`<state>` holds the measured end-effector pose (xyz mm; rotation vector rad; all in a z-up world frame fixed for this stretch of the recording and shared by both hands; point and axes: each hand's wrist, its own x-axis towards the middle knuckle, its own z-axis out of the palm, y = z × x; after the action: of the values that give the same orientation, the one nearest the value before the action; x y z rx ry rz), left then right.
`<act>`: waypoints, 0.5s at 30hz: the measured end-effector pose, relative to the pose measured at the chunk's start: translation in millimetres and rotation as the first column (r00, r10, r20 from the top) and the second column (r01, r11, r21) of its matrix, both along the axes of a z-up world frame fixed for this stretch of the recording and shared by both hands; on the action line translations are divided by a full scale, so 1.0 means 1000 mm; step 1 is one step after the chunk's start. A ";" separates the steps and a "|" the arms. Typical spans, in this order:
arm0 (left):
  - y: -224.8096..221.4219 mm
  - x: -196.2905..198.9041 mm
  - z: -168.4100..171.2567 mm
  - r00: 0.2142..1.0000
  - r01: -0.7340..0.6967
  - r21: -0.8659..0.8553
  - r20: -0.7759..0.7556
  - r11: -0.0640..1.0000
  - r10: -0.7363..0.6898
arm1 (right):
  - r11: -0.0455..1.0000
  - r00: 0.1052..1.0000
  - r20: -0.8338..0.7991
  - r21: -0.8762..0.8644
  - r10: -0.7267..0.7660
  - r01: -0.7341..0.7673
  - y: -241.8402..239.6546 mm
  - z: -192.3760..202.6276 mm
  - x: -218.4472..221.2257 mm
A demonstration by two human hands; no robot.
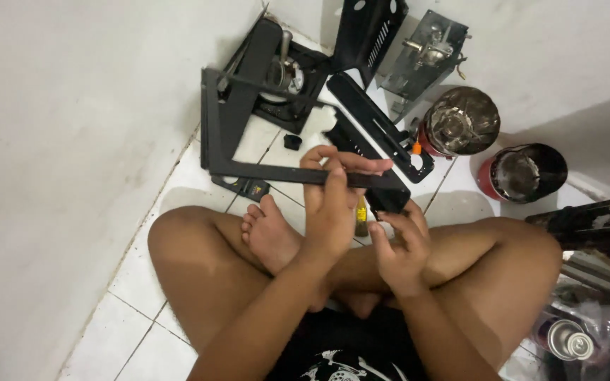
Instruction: Cleaning a black metal base plate of a gas stove using a small brush to remove dust and debris.
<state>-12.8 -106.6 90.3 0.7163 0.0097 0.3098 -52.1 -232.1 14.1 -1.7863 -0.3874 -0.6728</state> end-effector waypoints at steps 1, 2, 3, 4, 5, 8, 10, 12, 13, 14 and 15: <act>0.008 0.004 -0.004 1.000 -0.001 0.003 0.002 1.000 0.001 | 1.000 1.000 0.002 0.003 0.001 -0.001 -0.001 -0.006 0.001; 0.016 0.008 -0.007 1.000 0.005 -0.047 -0.019 0.999 -0.006 | 0.972 0.993 -0.069 0.223 0.098 -0.081 -0.002 -0.013 0.001; 0.023 0.012 -0.010 0.999 0.011 -0.098 -0.037 0.995 -0.015 | 0.890 0.971 -0.115 0.434 0.208 -0.139 -0.004 -0.019 0.002; 0.029 0.006 -0.010 0.999 0.012 -0.096 -0.033 0.995 -0.015 | 0.890 0.972 -0.111 0.434 0.208 -0.140 -0.004 -0.016 0.006; 0.036 0.002 -0.008 0.999 0.042 -0.084 0.036 0.996 -0.040 | 0.817 0.931 -0.244 0.570 0.273 -0.090 -0.004 -0.012 0.012; 0.050 -0.013 -0.016 0.983 0.134 -0.071 0.136 0.988 -0.123 | 0.693 0.730 -0.492 0.720 0.475 0.034 -0.008 -0.002 0.032; 0.054 -0.026 -0.019 0.971 0.187 -0.068 0.163 0.980 -0.174 | 0.658 0.550 -0.588 0.747 0.592 0.090 -0.004 0.017 0.040; 0.052 -0.041 -0.014 0.969 0.212 -0.083 0.150 0.974 -0.198 | 0.576 0.406 -0.509 0.816 0.759 -0.054 0.005 0.050 0.040; 0.054 -0.047 -0.027 0.968 0.212 -0.082 0.155 0.974 -0.198 | 0.575 0.408 -0.507 0.816 0.759 -0.057 0.005 0.039 0.042; 0.056 -0.053 -0.040 0.961 0.245 -0.063 0.150 0.967 -0.233 | 0.612 0.428 -0.538 0.789 0.726 -0.045 0.004 0.027 0.044; 0.058 -0.056 -0.053 0.952 0.277 -0.043 0.149 0.960 -0.268 | 0.647 0.450 -0.565 0.762 0.691 -0.036 0.004 0.016 0.048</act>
<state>-69.2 -48.5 37.4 0.6226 -0.2126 0.0935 -3.9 -228.2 29.9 -1.0302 0.1227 0.4395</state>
